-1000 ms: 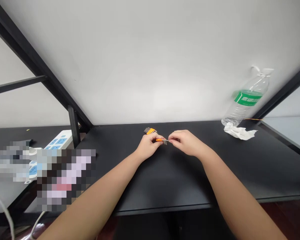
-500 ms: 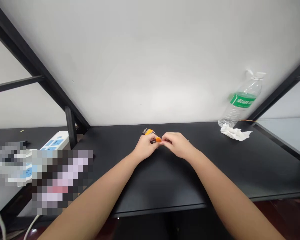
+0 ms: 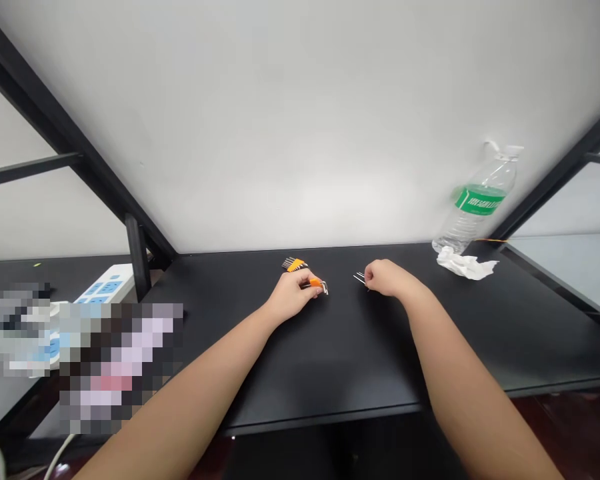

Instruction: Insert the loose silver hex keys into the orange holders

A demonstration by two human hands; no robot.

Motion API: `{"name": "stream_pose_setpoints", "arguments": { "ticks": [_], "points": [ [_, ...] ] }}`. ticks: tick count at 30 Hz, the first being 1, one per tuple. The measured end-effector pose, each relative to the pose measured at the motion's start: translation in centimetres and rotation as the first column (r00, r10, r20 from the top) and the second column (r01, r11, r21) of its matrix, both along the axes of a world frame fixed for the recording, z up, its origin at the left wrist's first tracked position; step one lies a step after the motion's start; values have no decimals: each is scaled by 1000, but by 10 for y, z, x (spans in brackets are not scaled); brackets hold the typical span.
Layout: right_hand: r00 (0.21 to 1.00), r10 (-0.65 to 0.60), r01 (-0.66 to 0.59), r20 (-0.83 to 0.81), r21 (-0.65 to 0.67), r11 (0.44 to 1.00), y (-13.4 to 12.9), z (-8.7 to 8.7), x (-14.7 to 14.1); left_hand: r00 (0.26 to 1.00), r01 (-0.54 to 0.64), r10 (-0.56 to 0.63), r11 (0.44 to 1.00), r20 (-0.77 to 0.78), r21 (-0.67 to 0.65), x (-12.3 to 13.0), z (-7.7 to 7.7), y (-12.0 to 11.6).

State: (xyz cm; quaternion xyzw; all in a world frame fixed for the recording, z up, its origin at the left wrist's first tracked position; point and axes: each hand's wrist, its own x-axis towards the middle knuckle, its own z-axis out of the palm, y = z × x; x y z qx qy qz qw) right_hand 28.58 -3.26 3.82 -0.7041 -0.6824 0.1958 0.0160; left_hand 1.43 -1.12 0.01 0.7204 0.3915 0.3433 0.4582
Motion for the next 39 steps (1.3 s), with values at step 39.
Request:
{"name": "stream_pose_setpoints", "arguments": {
  "ticks": [39],
  "points": [
    [632, 155, -60, -759, 152, 987, -21, 0, -69, 980, 62, -4, 956, -198, 288, 2, 14, -10]
  ]
}}
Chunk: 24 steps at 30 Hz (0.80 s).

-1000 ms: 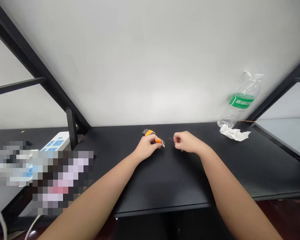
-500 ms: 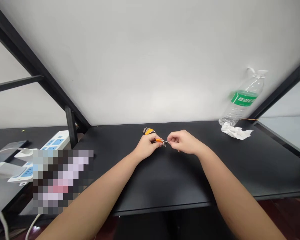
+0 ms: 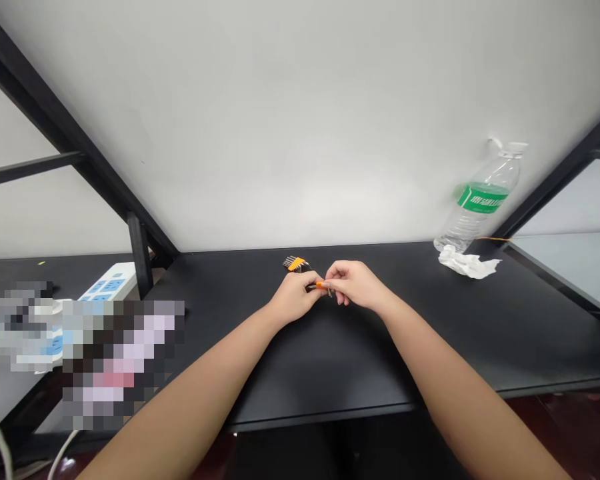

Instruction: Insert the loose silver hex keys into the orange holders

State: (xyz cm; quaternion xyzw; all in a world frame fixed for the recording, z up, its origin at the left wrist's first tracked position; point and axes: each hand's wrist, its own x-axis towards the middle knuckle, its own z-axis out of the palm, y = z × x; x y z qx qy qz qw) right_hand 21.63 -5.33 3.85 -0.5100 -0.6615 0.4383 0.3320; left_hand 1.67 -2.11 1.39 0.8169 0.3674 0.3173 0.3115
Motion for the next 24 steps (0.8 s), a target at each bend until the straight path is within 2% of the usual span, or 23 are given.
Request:
{"name": "stream_pose_setpoints", "arguments": {
  "ticks": [4, 7, 11, 16, 19, 21, 24],
  "points": [
    [984, -121, 91, 134, 208, 974, 1, -5, -11, 994, -107, 107, 994, 37, 10, -1, -6, 4],
    [968, -150, 68, 202, 366, 928, 3, -11, -15, 987, -158, 157, 987, 46, 23, -3, -11, 9],
    [970, -141, 44, 198, 424, 905, 7, -20, -18, 983, -179, 177, 982, 40, 53, -4, -13, 12],
    [982, -163, 121, 91, 352, 928, 9, -24, -23, 977, -213, 211, 974, 31, 77, -4, -10, 11],
    [977, -171, 190, -127, 155, 970, 10, -26, -27, 973, -230, 227, 968, 38, 100, -3, -8, 10],
    [938, -199, 213, -284, 18, 977, 11, -27, -30, 970, -242, 238, 964, 51, 107, -3, -8, 9],
    [898, -256, 257, -358, -44, 965, 12, -28, -34, 965, -259, 251, 961, 78, 103, -1, -6, 8]
  ]
}}
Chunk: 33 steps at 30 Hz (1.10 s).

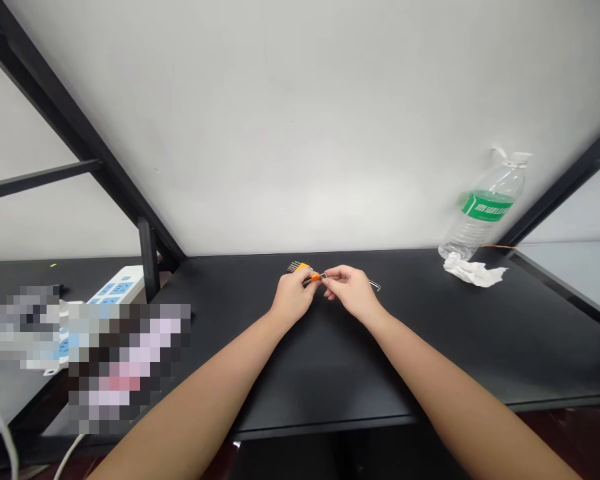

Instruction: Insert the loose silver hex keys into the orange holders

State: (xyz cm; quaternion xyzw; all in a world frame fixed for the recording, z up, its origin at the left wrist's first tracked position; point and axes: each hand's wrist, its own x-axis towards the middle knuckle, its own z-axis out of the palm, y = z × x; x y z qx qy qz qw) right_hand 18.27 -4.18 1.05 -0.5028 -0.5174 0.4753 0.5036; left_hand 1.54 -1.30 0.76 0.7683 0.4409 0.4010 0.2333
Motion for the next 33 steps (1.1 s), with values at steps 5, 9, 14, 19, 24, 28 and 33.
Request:
{"name": "stream_pose_setpoints", "arguments": {
  "ticks": [5, 9, 14, 19, 24, 28, 33],
  "points": [
    [998, -20, 18, 53, 51, 999, -6, 0, -8, 998, -37, 38, 999, -54, 24, 1, 0, -1],
    [951, 9, -73, 308, 198, 977, -10, 1, -7, 1000, -27, 27, 1000, 0, -1, -1, -4, 3],
    [645, -130, -180, 753, 314, 932, -1, 15, 35, 994, -10, 20, 996, 112, -92, -5, -8, 9],
    [376, 3, 107, 927, -47, 993, 11, 27, 100, 992, 33, -14, 989, 126, -146, -5, -9, 9],
    [442, 167, 100, 881, -234, 967, 14, 26, 112, 991, 68, -48, 984, 125, -163, -3, -8, 6],
    [328, 204, 76, 922, -241, 967, 14, 24, 98, 991, 87, -68, 982, 119, -168, -2, -7, 5],
    [297, 151, 19, 943, -164, 986, 8, 26, 80, 984, 131, -104, 973, 142, -192, -1, -6, 4]
  ]
}}
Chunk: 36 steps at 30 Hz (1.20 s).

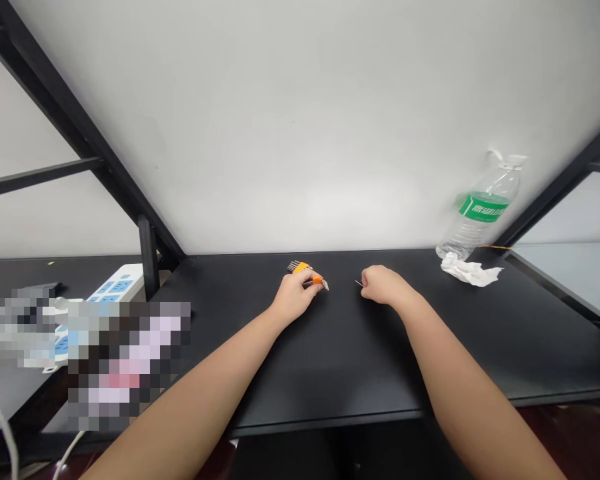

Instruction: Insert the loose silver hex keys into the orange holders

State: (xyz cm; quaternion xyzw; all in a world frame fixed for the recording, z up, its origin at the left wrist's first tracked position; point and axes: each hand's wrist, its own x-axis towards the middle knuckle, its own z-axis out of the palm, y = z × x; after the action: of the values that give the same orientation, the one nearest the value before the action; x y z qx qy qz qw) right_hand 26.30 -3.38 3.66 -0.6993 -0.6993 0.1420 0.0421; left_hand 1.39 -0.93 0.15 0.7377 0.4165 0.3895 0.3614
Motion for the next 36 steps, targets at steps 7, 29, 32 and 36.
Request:
{"name": "stream_pose_setpoints", "arguments": {
  "ticks": [7, 29, 32, 36],
  "points": [
    [753, 374, -255, -541, 285, 924, -22, 11, -30, 996, 81, -82, 997, 36, 9, 0, 6, -3],
    [697, 279, -221, -661, 172, 960, -22, 4, -49, 972, 172, -130, 961, -197, 217, 3, 9, -12],
    [785, 415, -270, -461, 348, 898, -29, 9, -60, 971, 147, -96, 962, -221, 229, 1, 8, -9],
    [729, 571, -408, -377, 431, 805, -70, 46, -66, 988, 68, -44, 985, -149, 157, -1, 5, -4]
  ]
}}
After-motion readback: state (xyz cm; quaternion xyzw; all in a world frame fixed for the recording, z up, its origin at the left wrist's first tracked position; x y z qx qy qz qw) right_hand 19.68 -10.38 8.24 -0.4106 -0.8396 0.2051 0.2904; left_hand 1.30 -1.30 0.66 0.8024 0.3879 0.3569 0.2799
